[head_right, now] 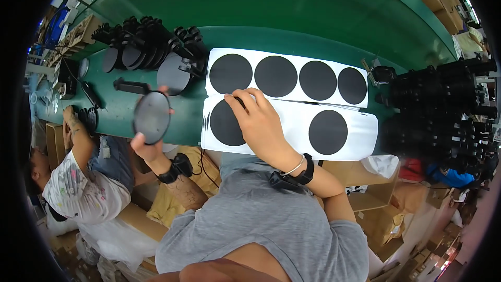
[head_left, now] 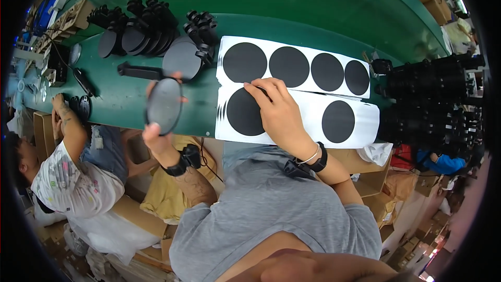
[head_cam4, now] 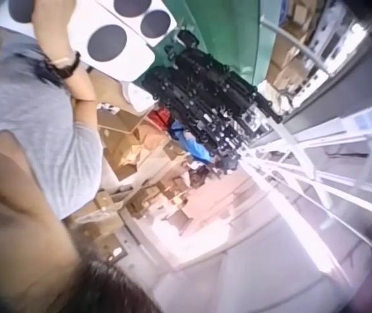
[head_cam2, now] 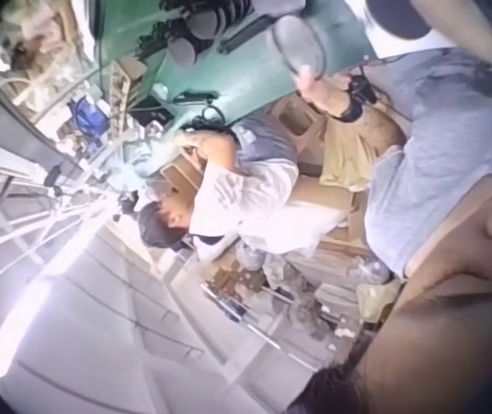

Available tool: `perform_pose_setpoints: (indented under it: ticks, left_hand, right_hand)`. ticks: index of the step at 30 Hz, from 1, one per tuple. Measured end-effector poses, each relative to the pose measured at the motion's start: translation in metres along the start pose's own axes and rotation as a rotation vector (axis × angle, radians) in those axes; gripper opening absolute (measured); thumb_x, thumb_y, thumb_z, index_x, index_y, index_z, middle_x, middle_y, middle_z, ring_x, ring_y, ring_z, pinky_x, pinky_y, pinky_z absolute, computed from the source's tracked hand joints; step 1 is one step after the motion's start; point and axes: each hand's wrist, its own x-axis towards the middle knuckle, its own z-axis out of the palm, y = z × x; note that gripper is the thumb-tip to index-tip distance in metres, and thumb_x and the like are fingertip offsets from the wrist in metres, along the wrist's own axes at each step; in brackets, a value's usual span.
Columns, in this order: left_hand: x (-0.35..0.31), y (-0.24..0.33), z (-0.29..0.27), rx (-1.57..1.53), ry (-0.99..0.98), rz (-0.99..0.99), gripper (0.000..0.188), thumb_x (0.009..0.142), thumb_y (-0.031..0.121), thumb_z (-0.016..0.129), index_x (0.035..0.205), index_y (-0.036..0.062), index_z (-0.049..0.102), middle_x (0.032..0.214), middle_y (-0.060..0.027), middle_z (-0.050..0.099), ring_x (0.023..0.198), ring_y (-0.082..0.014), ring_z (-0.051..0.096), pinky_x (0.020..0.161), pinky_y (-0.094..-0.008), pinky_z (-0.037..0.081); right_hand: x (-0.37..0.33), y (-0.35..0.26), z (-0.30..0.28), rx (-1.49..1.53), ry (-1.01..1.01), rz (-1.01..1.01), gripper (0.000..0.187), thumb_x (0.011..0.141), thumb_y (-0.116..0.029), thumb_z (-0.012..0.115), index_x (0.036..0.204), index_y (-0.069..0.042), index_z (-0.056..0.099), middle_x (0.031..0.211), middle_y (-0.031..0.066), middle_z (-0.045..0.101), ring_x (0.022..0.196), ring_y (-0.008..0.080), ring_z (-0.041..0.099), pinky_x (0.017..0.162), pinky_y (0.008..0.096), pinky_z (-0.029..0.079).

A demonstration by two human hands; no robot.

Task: The person peels circular pads from a sheet and presses them onto the flat surfaces of plastic stands, then places the assembled stands onto a stack.

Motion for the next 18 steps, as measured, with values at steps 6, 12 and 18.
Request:
perform_pose_setpoints:
  ticks: [6,12,18]
  left_hand:
    - [-0.022,-0.017,0.042,0.209,-0.36,-0.115,0.097,0.06,0.042,0.064,0.137,-0.0057,0.028,0.132,-0.0234,0.042,0.122,-0.0288,0.044,0.096,-0.0308,0.033]
    - [-0.014,-0.014,0.049,0.095,-0.3,-0.21,0.095,0.058,0.045,0.063,0.132,-0.0049,0.03,0.125,-0.0211,0.044,0.117,-0.03,0.047,0.092,-0.0311,0.036]
    - [-0.016,-0.013,0.034,0.022,-0.214,-0.178,0.095,0.056,0.045,0.063,0.13,-0.0043,0.032,0.123,-0.0248,0.041,0.113,-0.0361,0.049,0.088,-0.0335,0.041]
  right_hand:
    - [-0.005,-0.002,-0.016,-0.108,-0.046,-0.007,0.048,0.065,0.011,0.055,0.111,-0.002,0.06,0.109,0.0092,0.055,0.101,0.0285,0.052,0.083,0.0371,0.046]
    - [-0.003,-0.008,-0.018,-0.011,-0.001,0.025,0.041,0.064,0.015,0.051,0.102,0.0,0.058,0.101,0.012,0.053,0.097,0.0298,0.051,0.08,0.0359,0.045]
    - [-0.012,-0.016,-0.019,0.432,0.418,0.235,0.027,0.067,0.018,0.045,0.085,0.0,0.054,0.088,0.0124,0.052,0.071,0.0191,0.052,0.064,0.0282,0.043]
